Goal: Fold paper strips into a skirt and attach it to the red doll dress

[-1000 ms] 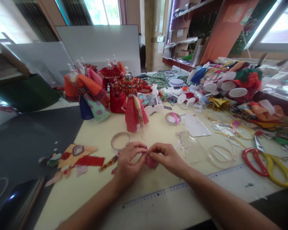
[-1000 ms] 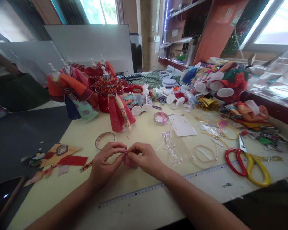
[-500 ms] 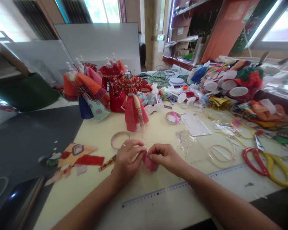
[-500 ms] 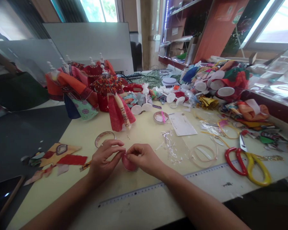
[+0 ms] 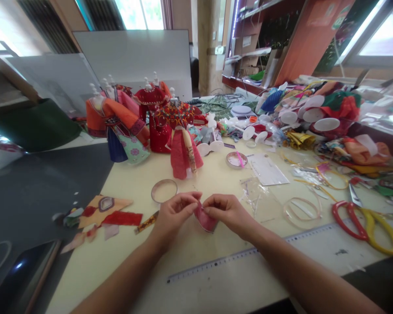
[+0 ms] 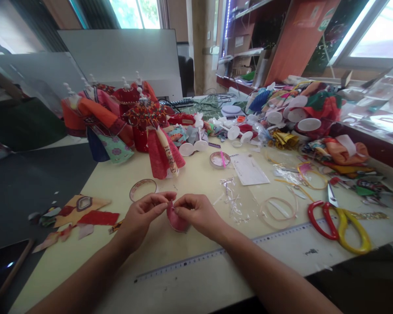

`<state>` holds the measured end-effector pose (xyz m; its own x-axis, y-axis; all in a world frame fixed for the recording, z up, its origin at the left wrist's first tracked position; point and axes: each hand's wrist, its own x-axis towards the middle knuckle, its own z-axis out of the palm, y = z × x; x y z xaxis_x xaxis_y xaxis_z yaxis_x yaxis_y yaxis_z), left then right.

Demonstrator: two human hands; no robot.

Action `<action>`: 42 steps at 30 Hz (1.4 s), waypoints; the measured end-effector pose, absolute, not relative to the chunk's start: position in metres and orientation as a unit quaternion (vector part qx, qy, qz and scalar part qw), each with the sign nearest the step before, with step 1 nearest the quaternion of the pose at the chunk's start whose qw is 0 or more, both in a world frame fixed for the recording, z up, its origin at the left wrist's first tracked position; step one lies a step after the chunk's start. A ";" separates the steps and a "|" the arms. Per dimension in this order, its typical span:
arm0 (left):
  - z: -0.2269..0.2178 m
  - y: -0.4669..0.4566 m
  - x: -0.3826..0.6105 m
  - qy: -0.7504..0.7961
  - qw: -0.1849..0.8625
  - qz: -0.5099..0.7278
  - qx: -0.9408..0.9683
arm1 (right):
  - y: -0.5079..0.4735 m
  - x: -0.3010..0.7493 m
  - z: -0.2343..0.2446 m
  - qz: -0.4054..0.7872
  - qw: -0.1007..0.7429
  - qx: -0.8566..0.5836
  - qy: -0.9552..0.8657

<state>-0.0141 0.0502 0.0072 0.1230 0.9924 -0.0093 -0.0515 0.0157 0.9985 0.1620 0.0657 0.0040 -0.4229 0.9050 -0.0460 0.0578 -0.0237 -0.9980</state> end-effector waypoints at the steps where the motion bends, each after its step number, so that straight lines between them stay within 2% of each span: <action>1: 0.007 0.050 -0.014 0.450 0.579 0.472 0.490 | 0.065 0.162 0.004 0.592 0.358 -0.403 -0.600; 5: 0.008 0.051 -0.014 0.454 0.617 0.446 0.463 | 0.065 0.162 0.005 0.587 0.354 -0.411 -0.601; 16: 0.009 0.050 -0.012 0.478 0.571 0.458 0.486 | 0.065 0.163 0.004 0.617 0.342 -0.394 -0.589; 34: 0.010 0.045 -0.009 0.459 0.517 0.483 0.537 | 0.064 0.161 0.007 0.618 0.378 -0.387 -0.571; 42: 0.009 0.046 -0.010 0.465 0.498 0.479 0.553 | 0.064 0.162 0.008 0.597 0.365 -0.402 -0.591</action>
